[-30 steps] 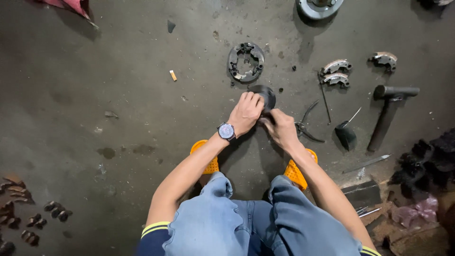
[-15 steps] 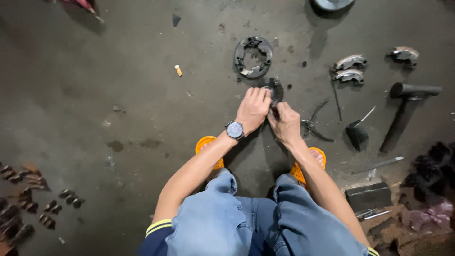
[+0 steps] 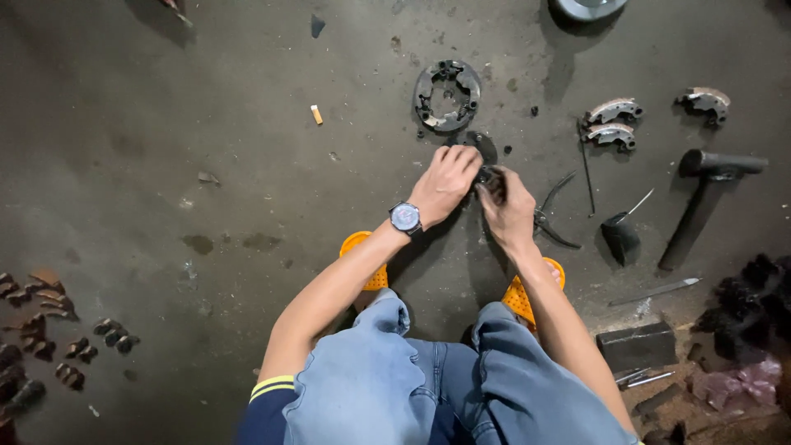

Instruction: The person sits on the floor and assembles a mechanical component using pliers, a hammer, and a screwdriver. They remove and reattach parts, adjust components, and secure them with tools.

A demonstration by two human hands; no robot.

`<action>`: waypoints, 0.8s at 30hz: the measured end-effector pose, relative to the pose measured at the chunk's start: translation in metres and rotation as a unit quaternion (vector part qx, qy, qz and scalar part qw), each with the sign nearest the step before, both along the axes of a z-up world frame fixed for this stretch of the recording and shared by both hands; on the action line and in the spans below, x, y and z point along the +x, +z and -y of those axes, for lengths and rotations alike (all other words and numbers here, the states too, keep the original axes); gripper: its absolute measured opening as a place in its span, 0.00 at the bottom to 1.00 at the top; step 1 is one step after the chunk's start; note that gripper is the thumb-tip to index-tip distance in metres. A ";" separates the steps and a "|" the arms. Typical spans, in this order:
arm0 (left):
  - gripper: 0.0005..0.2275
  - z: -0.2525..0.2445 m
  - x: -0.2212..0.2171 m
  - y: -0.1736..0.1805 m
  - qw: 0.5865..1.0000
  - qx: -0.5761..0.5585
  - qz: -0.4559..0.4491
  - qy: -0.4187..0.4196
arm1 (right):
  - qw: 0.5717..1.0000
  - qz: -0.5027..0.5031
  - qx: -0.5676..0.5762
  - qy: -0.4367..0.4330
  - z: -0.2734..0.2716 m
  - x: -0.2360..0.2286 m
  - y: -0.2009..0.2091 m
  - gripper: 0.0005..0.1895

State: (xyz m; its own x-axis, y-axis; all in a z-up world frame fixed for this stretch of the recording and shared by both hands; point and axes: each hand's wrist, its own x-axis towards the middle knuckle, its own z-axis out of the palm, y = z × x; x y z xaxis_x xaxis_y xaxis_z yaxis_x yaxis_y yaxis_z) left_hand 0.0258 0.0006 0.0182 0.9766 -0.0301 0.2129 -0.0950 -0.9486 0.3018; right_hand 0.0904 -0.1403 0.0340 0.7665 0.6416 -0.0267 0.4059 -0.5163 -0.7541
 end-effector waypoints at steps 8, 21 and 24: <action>0.08 -0.001 0.002 -0.017 0.998 0.022 0.035 0.040 | 0.994 0.060 -0.025 0.092 0.018 -0.003 -0.070 0.05; 0.12 -0.006 -0.014 -0.013 0.998 0.014 0.033 0.044 | 0.985 0.132 -0.070 0.086 0.010 0.057 -0.049 0.10; 0.14 -0.008 -0.023 -0.014 0.997 -0.016 0.011 0.073 | 0.991 0.095 -0.027 0.087 0.010 0.056 -0.052 0.08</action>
